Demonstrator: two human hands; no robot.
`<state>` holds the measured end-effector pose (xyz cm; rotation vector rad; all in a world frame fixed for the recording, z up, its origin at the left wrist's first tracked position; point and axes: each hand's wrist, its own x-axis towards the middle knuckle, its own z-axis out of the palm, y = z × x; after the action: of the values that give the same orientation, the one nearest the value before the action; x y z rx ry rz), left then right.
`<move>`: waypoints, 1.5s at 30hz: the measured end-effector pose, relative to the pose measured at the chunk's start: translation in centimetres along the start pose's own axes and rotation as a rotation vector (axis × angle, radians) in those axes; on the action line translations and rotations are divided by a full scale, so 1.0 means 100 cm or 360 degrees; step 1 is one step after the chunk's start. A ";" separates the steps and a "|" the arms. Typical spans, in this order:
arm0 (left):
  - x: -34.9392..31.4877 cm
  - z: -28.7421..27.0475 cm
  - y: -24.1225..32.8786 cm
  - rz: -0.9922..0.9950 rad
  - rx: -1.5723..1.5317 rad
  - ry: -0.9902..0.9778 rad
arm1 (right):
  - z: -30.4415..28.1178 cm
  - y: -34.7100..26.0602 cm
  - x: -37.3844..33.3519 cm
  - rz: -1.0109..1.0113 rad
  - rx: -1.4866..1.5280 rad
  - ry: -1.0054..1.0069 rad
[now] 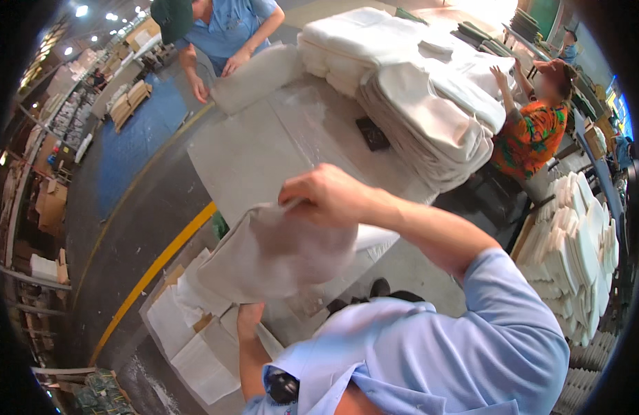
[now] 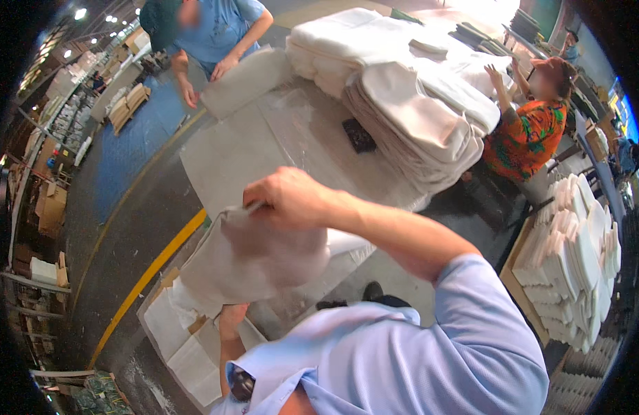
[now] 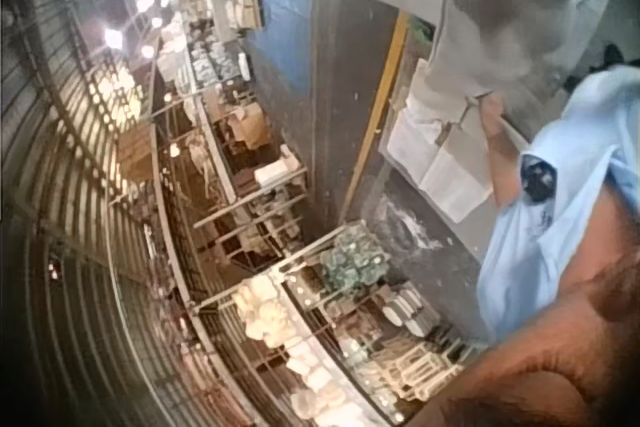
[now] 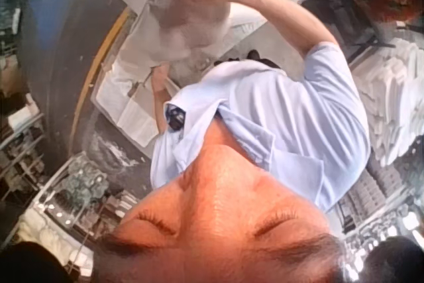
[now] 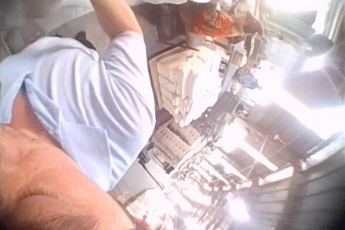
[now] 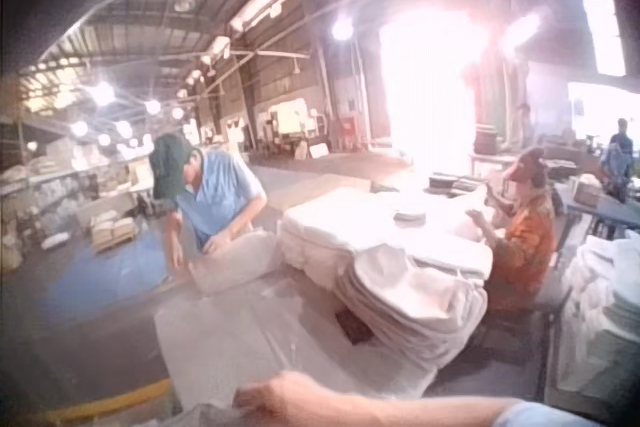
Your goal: The person picks up white foam cushions and inserts them into fabric covers one at a time. They smooth the covers and place the finished items on a stack on the table.
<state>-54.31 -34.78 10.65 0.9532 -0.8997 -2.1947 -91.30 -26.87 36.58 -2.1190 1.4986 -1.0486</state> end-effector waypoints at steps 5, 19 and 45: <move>-0.007 0.008 0.013 -0.0188 0.0395 0.0003 | -0.003 0.013 -0.028 0.0174 0.0146 0.0047; 0.010 -0.039 0.026 -0.0243 0.0916 -0.0222 | 0.019 0.008 -0.053 0.0597 0.0170 0.0383; 0.015 -0.055 0.080 -0.0497 0.2633 -0.0582 | 0.065 -0.079 -0.135 0.0634 0.0319 0.0953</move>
<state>-48.99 -42.57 13.26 1.3322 -3.0465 -1.4455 -83.64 -12.36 32.31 -1.3432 1.8687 -1.6676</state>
